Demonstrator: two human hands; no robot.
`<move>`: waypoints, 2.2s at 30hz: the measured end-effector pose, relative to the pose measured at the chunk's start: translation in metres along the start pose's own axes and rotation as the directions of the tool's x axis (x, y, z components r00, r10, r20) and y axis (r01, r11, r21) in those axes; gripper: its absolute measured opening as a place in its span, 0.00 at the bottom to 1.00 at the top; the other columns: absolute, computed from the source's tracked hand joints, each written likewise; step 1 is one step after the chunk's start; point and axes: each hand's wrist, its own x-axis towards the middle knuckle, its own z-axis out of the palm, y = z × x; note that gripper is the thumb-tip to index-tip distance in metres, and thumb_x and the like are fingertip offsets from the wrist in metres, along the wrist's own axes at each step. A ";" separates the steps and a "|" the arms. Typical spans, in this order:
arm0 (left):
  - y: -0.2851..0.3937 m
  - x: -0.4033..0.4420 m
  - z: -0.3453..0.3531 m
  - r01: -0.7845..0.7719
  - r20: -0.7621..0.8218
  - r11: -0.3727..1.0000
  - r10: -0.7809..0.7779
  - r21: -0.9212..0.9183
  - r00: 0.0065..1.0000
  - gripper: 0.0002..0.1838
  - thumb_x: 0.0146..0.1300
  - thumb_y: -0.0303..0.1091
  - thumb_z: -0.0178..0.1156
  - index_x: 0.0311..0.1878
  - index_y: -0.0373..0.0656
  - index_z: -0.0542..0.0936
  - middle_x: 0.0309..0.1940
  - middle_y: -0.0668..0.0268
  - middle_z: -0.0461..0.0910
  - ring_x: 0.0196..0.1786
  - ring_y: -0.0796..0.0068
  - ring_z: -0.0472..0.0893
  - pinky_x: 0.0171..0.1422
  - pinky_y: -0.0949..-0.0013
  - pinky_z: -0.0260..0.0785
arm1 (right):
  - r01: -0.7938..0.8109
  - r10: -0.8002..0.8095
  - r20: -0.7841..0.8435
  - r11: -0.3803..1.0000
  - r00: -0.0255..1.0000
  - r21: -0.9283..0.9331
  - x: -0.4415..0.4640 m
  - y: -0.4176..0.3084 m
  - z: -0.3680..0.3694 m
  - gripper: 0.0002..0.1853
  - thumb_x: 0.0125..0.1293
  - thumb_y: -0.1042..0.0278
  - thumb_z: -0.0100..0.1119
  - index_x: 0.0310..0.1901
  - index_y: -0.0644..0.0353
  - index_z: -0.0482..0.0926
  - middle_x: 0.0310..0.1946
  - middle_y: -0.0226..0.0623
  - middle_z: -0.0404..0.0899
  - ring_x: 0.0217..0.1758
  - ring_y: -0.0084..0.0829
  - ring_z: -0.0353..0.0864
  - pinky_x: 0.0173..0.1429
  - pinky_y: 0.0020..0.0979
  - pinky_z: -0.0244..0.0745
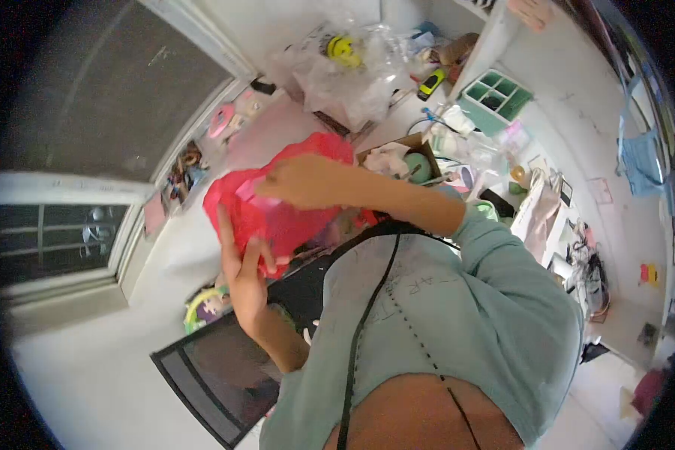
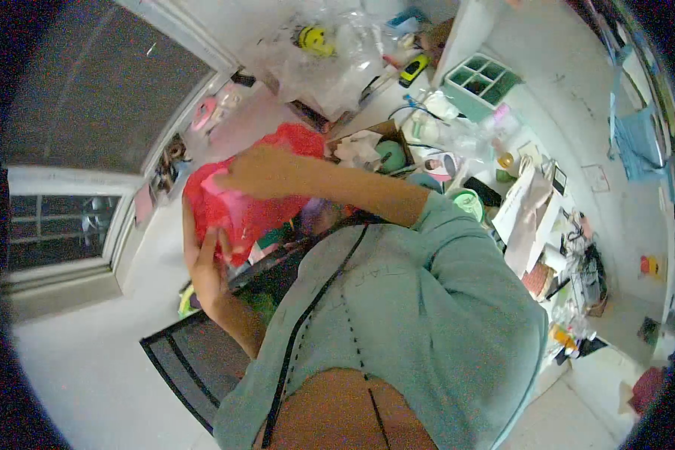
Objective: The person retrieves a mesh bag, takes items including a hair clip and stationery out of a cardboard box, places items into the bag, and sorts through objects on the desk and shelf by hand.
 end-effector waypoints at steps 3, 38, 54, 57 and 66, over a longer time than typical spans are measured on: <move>0.005 0.002 0.003 -0.019 -0.058 0.999 0.017 -0.035 0.998 0.34 0.56 0.23 0.45 0.65 0.41 0.44 0.14 0.70 0.62 0.15 0.84 0.60 0.24 0.80 0.68 | -0.040 0.025 0.087 0.985 0.996 0.165 0.016 0.002 0.025 0.12 0.57 0.65 0.45 0.44 0.53 0.69 0.33 0.42 0.75 0.39 0.43 0.75 0.41 0.42 0.70; -0.123 0.040 -0.024 0.474 -0.232 0.876 -0.445 0.086 0.865 0.34 0.52 0.19 0.41 0.65 0.45 0.49 0.17 0.72 0.61 0.17 0.83 0.60 0.21 0.80 0.56 | -0.853 0.889 0.087 0.456 0.449 -0.253 -0.243 0.345 0.048 0.16 0.50 0.73 0.45 0.44 0.62 0.67 0.28 0.50 0.76 0.34 0.45 0.79 0.31 0.42 0.74; -0.137 0.033 -0.037 0.517 -0.309 0.856 -0.493 -0.008 0.813 0.33 0.54 0.20 0.43 0.65 0.49 0.52 0.22 0.73 0.64 0.19 0.85 0.60 0.21 0.82 0.53 | -0.940 0.854 -0.518 0.139 -0.046 0.312 -0.174 0.371 0.003 0.30 0.48 0.68 0.52 0.52 0.59 0.51 0.55 0.62 0.51 0.48 0.62 0.65 0.52 0.48 0.64; -0.146 0.033 -0.038 0.493 -0.360 0.869 -0.473 -0.038 0.804 0.32 0.54 0.20 0.43 0.64 0.46 0.52 0.22 0.72 0.65 0.19 0.84 0.61 0.21 0.81 0.55 | -0.933 0.895 -0.442 0.109 -0.058 0.343 -0.180 0.391 0.007 0.28 0.48 0.66 0.52 0.52 0.60 0.55 0.54 0.59 0.54 0.53 0.58 0.62 0.55 0.46 0.62; -0.143 0.029 -0.037 0.485 -0.290 0.871 -0.484 -0.072 0.826 0.31 0.54 0.19 0.41 0.64 0.43 0.51 0.17 0.73 0.63 0.17 0.85 0.61 0.19 0.82 0.56 | -0.635 0.682 -0.600 0.254 -0.418 0.730 -0.175 0.423 0.038 0.12 0.47 0.59 0.55 0.33 0.54 0.73 0.37 0.40 0.72 0.50 0.43 0.64 0.46 0.44 0.66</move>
